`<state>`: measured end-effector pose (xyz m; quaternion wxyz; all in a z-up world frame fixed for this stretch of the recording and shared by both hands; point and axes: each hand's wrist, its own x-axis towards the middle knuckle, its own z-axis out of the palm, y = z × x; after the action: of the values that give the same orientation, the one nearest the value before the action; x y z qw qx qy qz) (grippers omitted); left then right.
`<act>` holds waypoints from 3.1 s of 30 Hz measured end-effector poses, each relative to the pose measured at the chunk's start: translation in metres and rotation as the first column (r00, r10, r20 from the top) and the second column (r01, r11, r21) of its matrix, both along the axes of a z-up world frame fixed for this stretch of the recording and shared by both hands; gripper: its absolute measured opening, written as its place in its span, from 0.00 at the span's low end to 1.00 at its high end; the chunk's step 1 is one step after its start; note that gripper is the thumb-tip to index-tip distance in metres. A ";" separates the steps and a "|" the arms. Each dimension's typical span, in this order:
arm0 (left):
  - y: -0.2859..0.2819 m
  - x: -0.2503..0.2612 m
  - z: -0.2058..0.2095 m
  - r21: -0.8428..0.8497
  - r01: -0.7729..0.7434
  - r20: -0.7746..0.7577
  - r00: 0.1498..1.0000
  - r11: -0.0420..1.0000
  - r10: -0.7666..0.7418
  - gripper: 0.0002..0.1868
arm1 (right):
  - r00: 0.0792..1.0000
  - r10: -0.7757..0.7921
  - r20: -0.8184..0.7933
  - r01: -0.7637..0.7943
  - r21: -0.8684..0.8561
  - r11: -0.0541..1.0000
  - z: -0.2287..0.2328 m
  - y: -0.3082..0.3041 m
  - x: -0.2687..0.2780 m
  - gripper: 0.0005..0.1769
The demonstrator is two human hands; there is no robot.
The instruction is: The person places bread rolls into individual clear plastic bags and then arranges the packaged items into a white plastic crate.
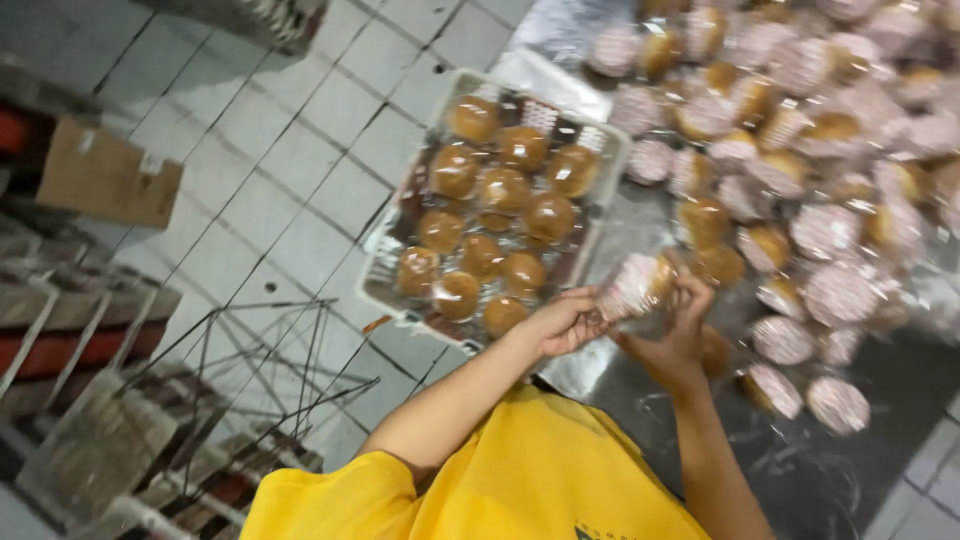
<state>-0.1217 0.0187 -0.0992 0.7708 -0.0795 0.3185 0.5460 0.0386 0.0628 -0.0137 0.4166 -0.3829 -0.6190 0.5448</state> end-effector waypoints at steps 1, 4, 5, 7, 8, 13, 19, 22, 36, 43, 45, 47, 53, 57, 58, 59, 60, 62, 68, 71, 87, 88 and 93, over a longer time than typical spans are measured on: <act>-0.002 -0.013 -0.028 -0.035 -0.046 -0.032 0.998 0.998 0.045 0.12 | 0.999 0.034 0.019 -0.035 0.091 0.995 0.017 0.005 -0.036 0.58; -0.022 -0.080 -0.051 -0.173 -0.201 -0.270 0.951 0.964 0.150 0.06 | 0.963 0.169 0.210 -0.186 0.061 0.981 0.028 0.020 -0.141 0.52; -0.030 -0.105 -0.048 -0.250 -0.296 -0.463 0.873 0.922 0.156 0.06 | 0.893 0.259 0.367 -0.253 -0.065 0.965 0.025 0.025 -0.174 0.51; -0.053 -0.145 -0.050 -0.246 -0.512 -0.617 0.737 0.823 0.275 0.12 | 0.793 0.342 0.504 -0.411 0.027 0.911 0.003 0.028 -0.230 0.49; -0.063 -0.163 -0.051 -0.194 -0.691 -0.752 0.561 0.696 0.347 0.25 | 0.673 0.376 0.637 -0.557 0.102 0.824 -0.009 0.031 -0.256 0.48; -0.077 -0.221 0.067 0.062 -0.092 -0.943 -0.330 0.994 0.028 0.31 | 0.576 0.229 0.785 -0.675 0.299 0.675 -0.084 0.027 -0.317 0.36; -0.039 -0.247 0.069 -0.233 0.387 -0.805 -0.591 0.892 0.047 0.30 | 0.691 0.075 0.719 -0.541 0.445 0.714 -0.052 0.028 -0.243 0.22; -0.045 -0.260 0.031 -0.351 0.354 -0.689 -0.724 0.867 0.017 0.39 | 0.803 -0.188 0.566 -0.219 0.573 0.790 -0.053 0.027 -0.146 0.19; 0.015 -0.011 0.053 0.079 0.741 -0.899 -0.236 0.667 0.369 0.06 | 0.305 -0.120 0.945 0.221 0.053 0.974 -0.173 -0.004 0.129 0.48; 0.027 0.083 0.032 0.218 0.755 -0.730 0.546 0.618 -0.410 0.46 | 0.906 -0.403 -0.129 0.164 -0.770 0.617 -0.080 -0.031 0.127 0.31; 0.029 0.099 0.026 0.318 0.678 -0.568 0.695 0.662 -0.440 0.29 | 0.841 -0.481 -0.249 0.022 -0.872 0.490 -0.056 -0.038 0.128 0.38; 0.033 0.110 0.036 0.326 0.655 -0.637 0.685 0.682 -0.354 0.28 | 0.678 -0.710 -0.189 0.178 -0.895 0.408 -0.041 -0.044 0.129 0.40; 0.020 0.125 0.034 0.276 0.693 -0.671 0.635 0.666 -0.383 0.42 | 0.697 -0.695 -0.180 0.425 -0.677 0.601 -0.076 -0.099 0.147 0.30; 0.017 0.122 0.058 0.323 0.674 -0.513 0.715 0.664 -0.476 0.34 | 0.832 -0.538 0.134 0.540 -0.418 0.731 -0.009 -0.088 0.150 0.27; 0.020 0.120 0.069 0.355 0.661 -0.533 0.724 0.661 -0.438 0.38 | 0.751 -0.618 0.233 0.654 -0.129 0.746 -0.004 -0.078 0.161 0.16; 0.021 0.118 0.080 0.385 0.648 -0.551 0.733 0.658 -0.399 0.41 | 0.646 -0.706 0.292 0.689 0.176 0.703 0.001 -0.068 0.170 0.06; 0.019 0.118 0.088 0.385 0.646 -0.554 0.733 0.659 -0.395 0.41 | 0.649 -0.704 0.289 0.687 0.176 0.705 0.020 -0.059 0.173 0.06; 0.015 0.120 0.105 0.438 0.654 -0.595 0.725 0.616 -0.347 0.47 | 0.689 -0.659 0.303 0.468 0.508 0.723 0.058 -0.041 0.181 0.08; 0.009 0.121 0.121 0.485 0.643 -0.530 0.755 0.593 -0.386 0.61 | 0.714 -0.444 0.541 -0.042 0.666 0.745 0.067 0.002 0.165 0.07; 0.008 0.124 0.098 0.488 0.649 -0.534 0.751 0.584 -0.390 0.63 | 0.646 -0.522 0.557 -0.067 0.722 0.688 0.040 0.001 0.164 0.02; 0.022 0.076 0.076 0.400 0.585 -0.533 0.774 0.705 -0.340 0.45 | 0.887 -0.441 -0.132 0.252 -0.663 0.705 -0.066 -0.036 0.229 0.27; 0.023 0.074 0.085 0.396 0.569 -0.568 0.769 0.721 -0.295 0.45 | 0.842 -0.091 0.531 0.249 -0.233 0.940 -0.042 -0.044 0.216 0.18; 0.013 0.099 0.126 0.244 0.571 -0.902 0.431 0.784 -0.033 0.49 | 0.890 -0.436 0.134 0.455 -0.208 0.866 -0.022 -0.058 0.132 0.26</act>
<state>-0.0225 0.0313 0.0271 0.5831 0.4767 0.5078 0.4181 0.1701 0.0050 -0.0360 0.4571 -0.5838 -0.4621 0.4866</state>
